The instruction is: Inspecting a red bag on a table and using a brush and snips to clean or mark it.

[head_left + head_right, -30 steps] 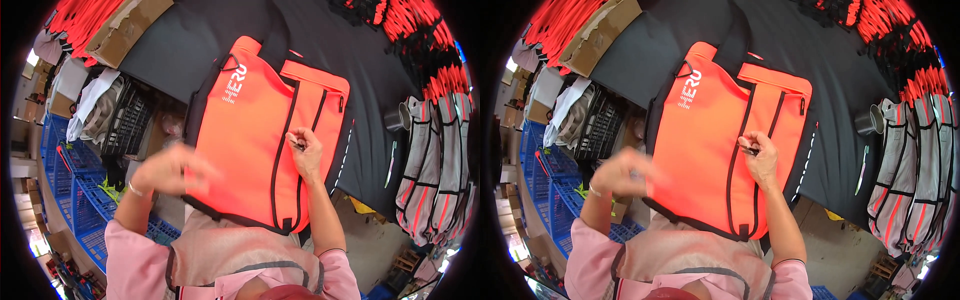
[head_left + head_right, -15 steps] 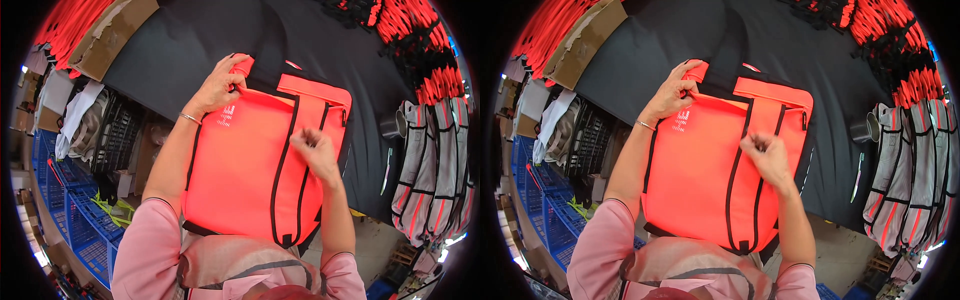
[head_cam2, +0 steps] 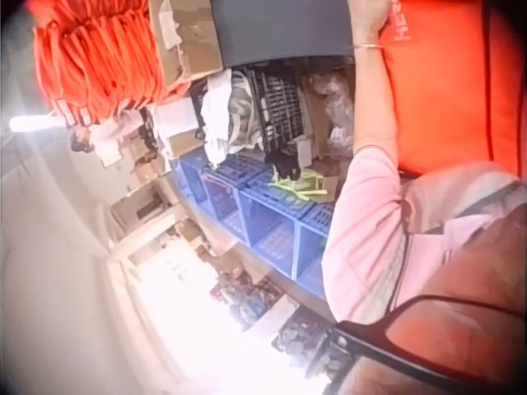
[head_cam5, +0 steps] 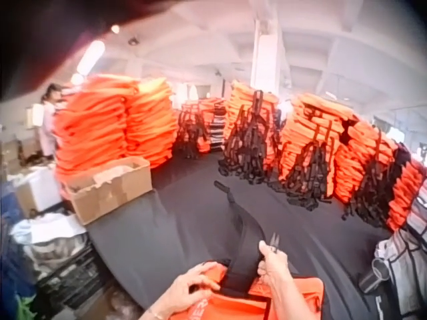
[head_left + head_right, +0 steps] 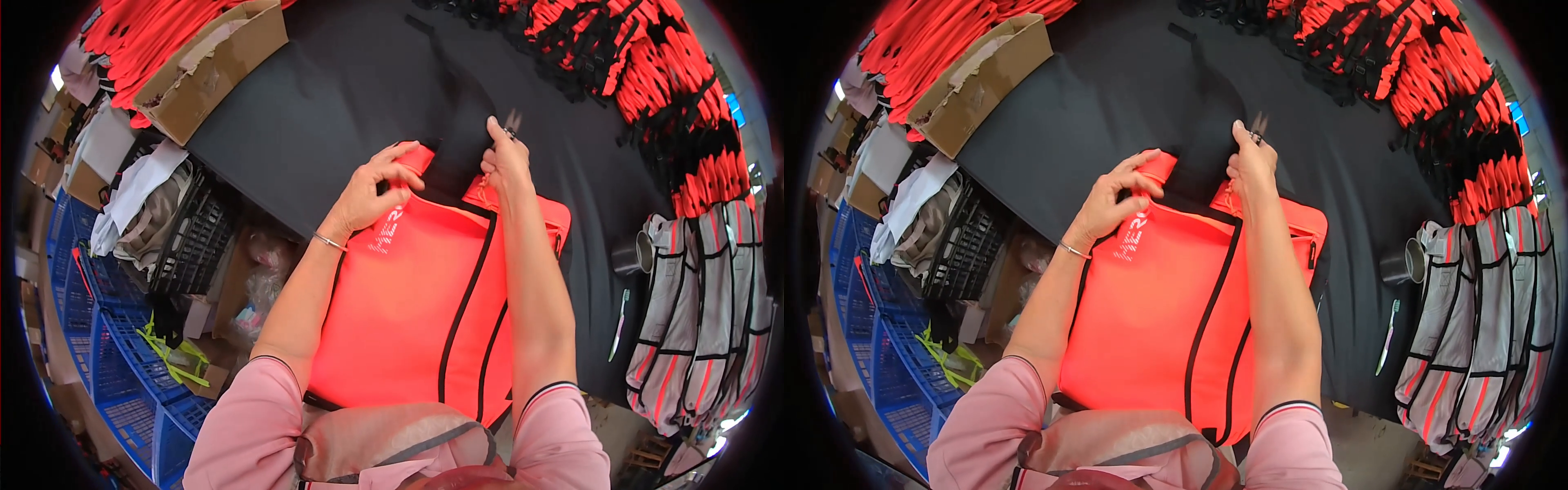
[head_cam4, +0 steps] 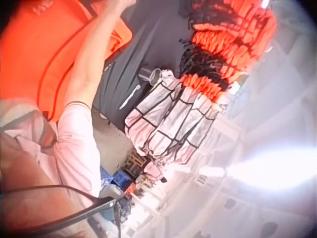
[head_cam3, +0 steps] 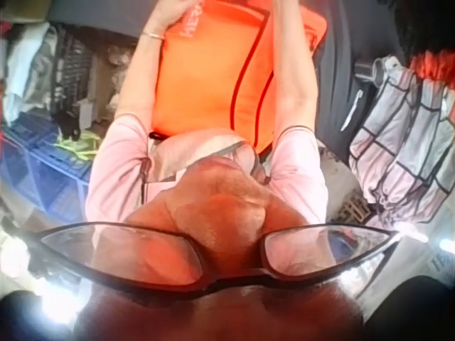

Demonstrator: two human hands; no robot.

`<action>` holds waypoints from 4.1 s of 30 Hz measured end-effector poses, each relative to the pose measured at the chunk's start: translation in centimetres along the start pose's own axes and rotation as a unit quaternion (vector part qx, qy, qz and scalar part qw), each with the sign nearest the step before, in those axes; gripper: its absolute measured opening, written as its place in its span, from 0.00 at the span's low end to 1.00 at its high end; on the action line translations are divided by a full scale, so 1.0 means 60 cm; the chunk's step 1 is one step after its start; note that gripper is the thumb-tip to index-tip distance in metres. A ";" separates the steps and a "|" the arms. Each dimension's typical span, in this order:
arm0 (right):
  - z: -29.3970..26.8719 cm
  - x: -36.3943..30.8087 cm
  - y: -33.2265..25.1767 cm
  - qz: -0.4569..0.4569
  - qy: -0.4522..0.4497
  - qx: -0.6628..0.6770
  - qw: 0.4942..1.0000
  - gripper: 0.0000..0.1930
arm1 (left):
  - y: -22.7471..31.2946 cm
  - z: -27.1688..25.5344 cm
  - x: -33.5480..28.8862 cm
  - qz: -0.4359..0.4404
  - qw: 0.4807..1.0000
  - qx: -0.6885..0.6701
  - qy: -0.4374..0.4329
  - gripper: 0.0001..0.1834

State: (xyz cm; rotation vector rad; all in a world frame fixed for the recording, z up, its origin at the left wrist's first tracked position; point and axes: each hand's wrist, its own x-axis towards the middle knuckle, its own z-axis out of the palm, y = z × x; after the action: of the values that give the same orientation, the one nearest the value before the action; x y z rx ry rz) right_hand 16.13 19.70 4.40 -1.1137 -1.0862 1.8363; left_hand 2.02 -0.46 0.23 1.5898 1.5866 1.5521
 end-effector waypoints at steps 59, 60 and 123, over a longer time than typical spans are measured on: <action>-0.202 -0.493 0.095 -0.228 -0.031 -0.349 0.908 0.08 | 0.173 0.157 -0.213 -0.045 0.990 -0.105 -0.084 0.12; -0.202 -0.491 0.094 -0.227 -0.032 -0.354 0.907 0.08 | 0.172 0.157 -0.212 -0.047 0.990 -0.105 -0.084 0.12; -0.187 -0.506 0.139 0.009 -0.069 -0.273 0.959 0.15 | 0.236 0.137 -0.379 -0.365 0.856 -0.353 -0.100 0.20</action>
State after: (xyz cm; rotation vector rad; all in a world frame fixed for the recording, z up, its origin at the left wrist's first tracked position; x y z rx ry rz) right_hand 36.41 -6.84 3.21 -1.3122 -1.7395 1.6888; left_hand 21.20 -20.90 0.93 0.6018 1.0922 1.2467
